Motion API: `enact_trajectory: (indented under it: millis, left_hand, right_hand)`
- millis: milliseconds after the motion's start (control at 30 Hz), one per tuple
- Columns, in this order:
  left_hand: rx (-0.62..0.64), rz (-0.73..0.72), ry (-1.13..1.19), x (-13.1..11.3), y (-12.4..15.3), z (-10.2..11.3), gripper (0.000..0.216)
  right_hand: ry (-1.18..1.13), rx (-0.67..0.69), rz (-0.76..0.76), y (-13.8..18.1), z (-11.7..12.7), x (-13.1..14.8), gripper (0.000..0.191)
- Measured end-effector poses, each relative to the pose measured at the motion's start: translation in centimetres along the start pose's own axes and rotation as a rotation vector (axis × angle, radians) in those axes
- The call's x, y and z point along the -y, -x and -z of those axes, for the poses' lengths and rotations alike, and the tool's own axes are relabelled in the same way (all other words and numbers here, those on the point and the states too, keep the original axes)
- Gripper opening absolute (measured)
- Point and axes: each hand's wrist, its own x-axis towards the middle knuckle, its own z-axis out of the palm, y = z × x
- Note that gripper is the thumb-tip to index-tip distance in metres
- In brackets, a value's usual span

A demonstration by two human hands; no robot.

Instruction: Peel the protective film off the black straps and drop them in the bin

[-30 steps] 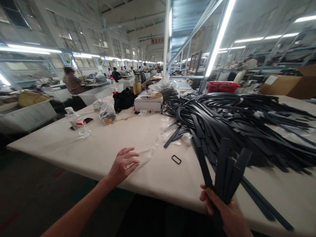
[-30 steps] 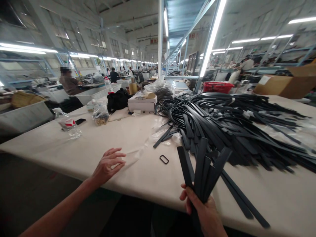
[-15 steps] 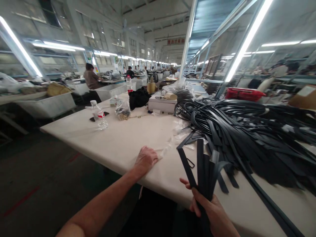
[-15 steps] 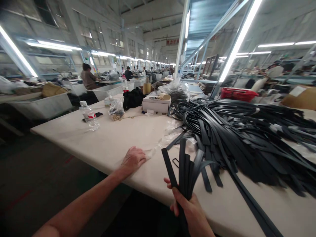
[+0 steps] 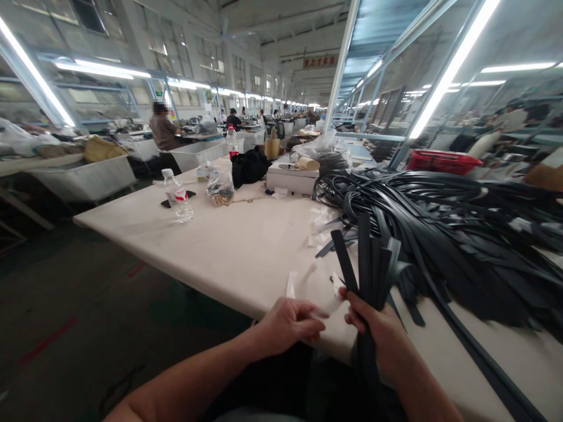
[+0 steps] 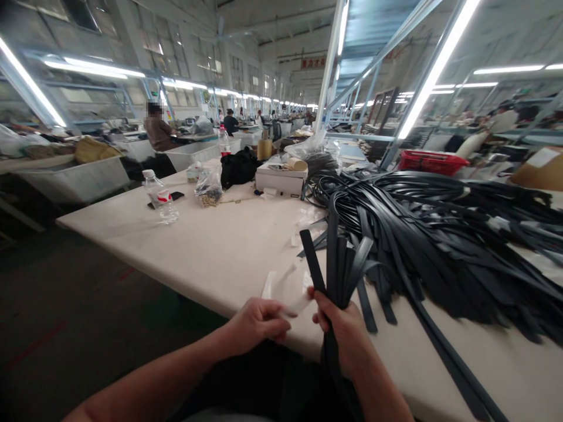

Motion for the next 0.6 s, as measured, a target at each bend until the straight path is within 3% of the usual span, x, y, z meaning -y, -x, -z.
enact_trajectory:
  millis: [133,367,600]
  left_hand:
    - [0.005,0.087,0.160,1.0,1.5,1.3,0.042]
    - [-0.010,0.198,0.192,2.6,5.2,3.9,0.037]
    - [0.118,0.355,0.117,3.8,7.3,6.7,0.031]
  right_hand:
    - [-0.039,-0.083,0.056,-1.2,0.3,1.2,0.040]
    - [-0.083,-0.160,0.101,-1.4,0.8,1.9,0.037]
    - [-0.051,-0.155,0.133,-1.4,0.5,1.4,0.034]
